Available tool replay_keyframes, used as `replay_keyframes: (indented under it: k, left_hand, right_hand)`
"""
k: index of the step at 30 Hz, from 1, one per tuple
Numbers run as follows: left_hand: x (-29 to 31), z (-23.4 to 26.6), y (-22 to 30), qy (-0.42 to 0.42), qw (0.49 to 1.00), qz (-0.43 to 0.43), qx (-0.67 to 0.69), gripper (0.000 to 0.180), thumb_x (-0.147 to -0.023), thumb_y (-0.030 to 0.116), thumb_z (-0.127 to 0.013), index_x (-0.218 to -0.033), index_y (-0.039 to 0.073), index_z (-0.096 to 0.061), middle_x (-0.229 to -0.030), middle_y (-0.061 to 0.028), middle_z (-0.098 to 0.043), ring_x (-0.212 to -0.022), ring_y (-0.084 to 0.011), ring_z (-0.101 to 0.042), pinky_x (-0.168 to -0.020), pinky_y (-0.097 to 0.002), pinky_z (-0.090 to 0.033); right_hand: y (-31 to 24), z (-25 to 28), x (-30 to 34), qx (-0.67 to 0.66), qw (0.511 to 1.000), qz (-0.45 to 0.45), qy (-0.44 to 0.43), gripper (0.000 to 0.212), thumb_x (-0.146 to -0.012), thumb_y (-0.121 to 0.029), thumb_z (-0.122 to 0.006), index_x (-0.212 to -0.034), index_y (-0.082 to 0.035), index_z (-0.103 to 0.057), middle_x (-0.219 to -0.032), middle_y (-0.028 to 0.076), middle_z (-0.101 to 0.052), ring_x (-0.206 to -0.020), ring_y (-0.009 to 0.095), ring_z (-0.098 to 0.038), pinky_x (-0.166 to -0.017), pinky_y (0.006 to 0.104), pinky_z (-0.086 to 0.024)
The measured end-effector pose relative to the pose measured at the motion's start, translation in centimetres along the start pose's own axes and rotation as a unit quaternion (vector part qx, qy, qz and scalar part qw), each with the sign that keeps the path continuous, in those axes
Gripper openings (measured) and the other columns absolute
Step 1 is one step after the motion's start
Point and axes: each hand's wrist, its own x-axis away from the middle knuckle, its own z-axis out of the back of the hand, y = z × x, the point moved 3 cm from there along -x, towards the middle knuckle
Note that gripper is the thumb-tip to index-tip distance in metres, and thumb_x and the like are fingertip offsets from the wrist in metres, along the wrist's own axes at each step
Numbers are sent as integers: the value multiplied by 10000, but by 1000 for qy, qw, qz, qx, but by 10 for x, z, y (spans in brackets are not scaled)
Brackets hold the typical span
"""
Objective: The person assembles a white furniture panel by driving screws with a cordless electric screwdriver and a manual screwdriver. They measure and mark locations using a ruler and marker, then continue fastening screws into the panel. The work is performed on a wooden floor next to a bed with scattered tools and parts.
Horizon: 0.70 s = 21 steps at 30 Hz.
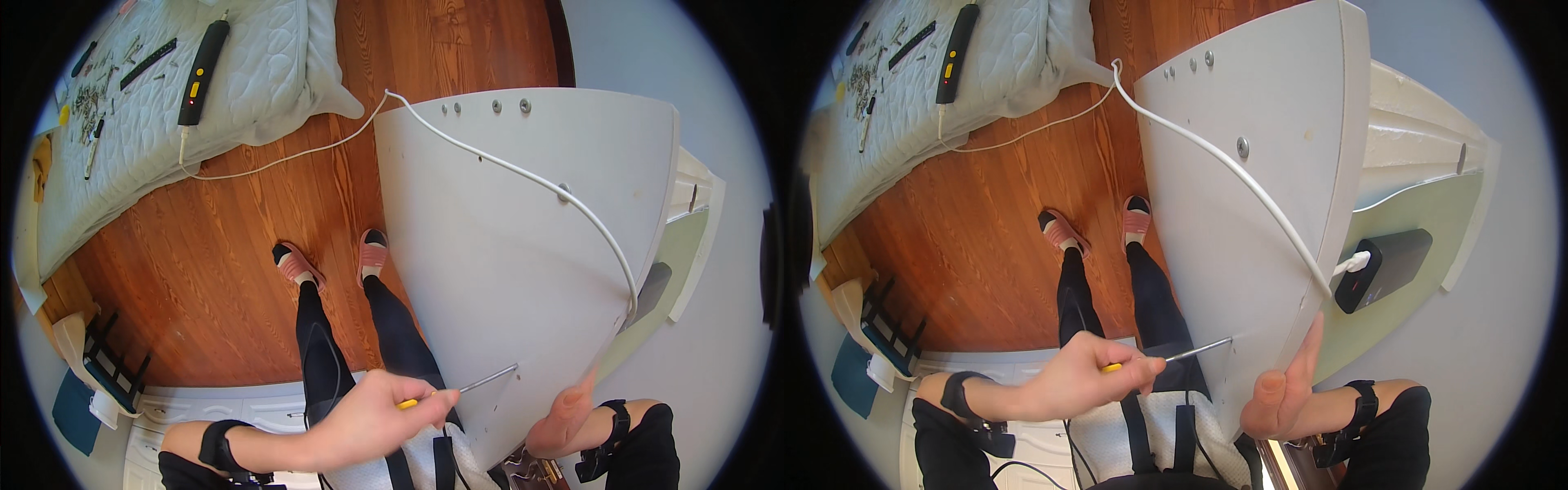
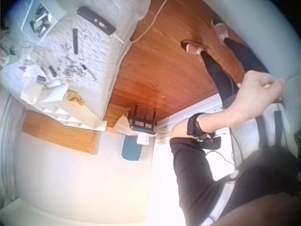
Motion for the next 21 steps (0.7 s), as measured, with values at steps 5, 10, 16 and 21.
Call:
replay_keyframes:
  k: [5,10,16,21]
  left_hand:
    - [7,-2,25,185,603,-538,-559,242,-816,163,-721,-720,-36,-622,-539,3,-414,-417,-101,-418,-380,-227,-325]
    - [5,5,22,115,833,-367,-397,209,-829,187,-729,-773,-2,-660,-500,-16,-433,-403,-100,-432,-394,-202,-311]
    - [-2,3,13,23,989,-114,-93,316,-886,270,-697,-722,4,-647,-469,3,-382,-383,-86,-347,-376,-233,-292]
    - [12,-4,30,144,788,-393,-452,248,-851,181,-696,-716,-9,-611,-509,-7,-341,-403,-116,-337,-369,-238,-284]
  right_hand:
    - [1,4,3,17,1000,-13,14,755,-987,-431,-458,-1430,150,-269,-1389,212,-448,-1248,260,-472,-1036,349,-366]
    - [2,4,3,11,1000,-11,18,773,-984,-450,-471,-1432,146,-267,-1390,207,-448,-1247,257,-472,-1033,350,-369]
    - [-4,2,3,38,999,-9,-5,807,-983,-433,-433,-1412,213,-212,-1400,282,-411,-1254,303,-460,-1049,364,-357]
    - [-3,4,3,-35,998,-2,-43,705,-1001,-407,-406,-1413,150,-277,-1365,236,-454,-1232,284,-479,-1027,372,-373]
